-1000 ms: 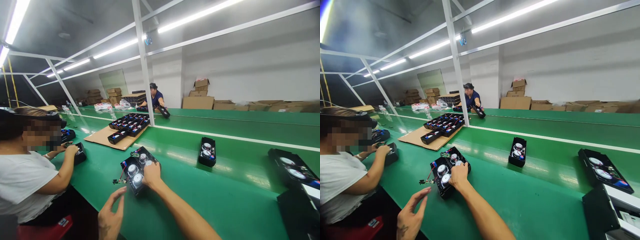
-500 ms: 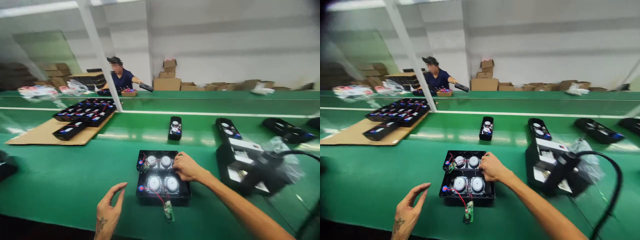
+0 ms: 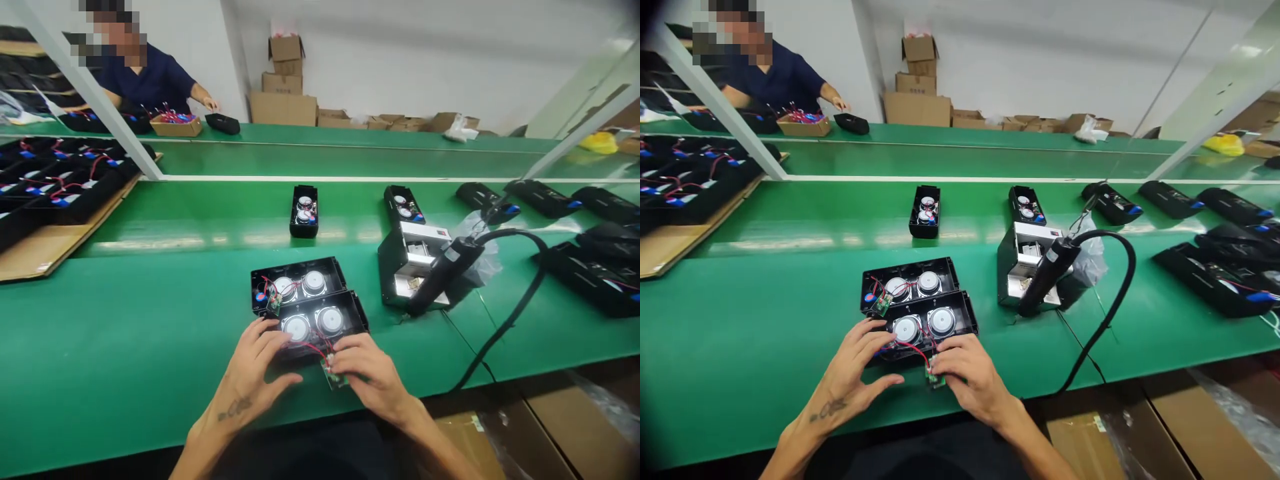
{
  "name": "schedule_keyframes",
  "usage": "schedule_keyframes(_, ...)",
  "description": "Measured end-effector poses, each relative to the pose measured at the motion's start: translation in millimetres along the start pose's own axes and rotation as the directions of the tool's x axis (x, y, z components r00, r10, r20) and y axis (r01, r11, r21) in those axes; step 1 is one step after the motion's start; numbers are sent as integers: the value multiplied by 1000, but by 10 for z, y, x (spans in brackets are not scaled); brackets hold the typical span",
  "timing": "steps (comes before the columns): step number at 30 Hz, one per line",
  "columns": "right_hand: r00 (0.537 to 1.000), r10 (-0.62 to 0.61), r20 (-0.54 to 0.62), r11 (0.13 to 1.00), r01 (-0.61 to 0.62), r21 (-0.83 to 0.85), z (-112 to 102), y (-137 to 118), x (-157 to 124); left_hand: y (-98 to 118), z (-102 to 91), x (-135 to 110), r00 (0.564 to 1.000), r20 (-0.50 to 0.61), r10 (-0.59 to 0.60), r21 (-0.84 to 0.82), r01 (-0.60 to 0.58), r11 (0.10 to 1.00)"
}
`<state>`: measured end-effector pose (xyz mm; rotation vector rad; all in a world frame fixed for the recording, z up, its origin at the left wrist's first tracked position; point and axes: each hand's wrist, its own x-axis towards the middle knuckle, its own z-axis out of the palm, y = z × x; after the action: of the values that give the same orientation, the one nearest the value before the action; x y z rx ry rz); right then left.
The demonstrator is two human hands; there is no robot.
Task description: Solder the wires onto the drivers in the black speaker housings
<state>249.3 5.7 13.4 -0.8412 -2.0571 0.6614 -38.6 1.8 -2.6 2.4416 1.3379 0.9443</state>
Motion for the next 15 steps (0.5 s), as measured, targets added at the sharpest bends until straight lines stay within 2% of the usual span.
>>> schedule_keyframes(2,982,120,-148,990,-107,97,149,-14,109,16,37,20,999,-30,-39,-35,38,999)
schedule_keyframes(3,969,165,-182,983,-148,105,179,-14,192,28,52,34,996,-59,-72,-60,68,996)
schedule_keyframes(4,969,164,-184,986,-152,75,182,-15,284,42,63,48,990,-90,-112,-87,104,991)
schedule_keyframes(5,982,105,-157,994,-105,8,165,-19,374,55,67,61,982,-116,-151,-114,138,984)
schedule_keyframes(7,997,-70,-12,978,66,-197,109,-41,529,79,54,75,970,-125,-208,-150,189,970)
schedule_keyframes(9,973,-137,184,895,201,-398,69,-78,626,97,23,71,973,-87,-214,-144,201,969)
schedule_keyframes(12,907,-3,421,793,258,-551,79,-128,682,106,-12,52,991,-21,-129,-43,128,991)
schedule_keyframes(15,798,144,585,794,260,-550,108,-138,708,100,18,48,998,17,-58,89,56,994)
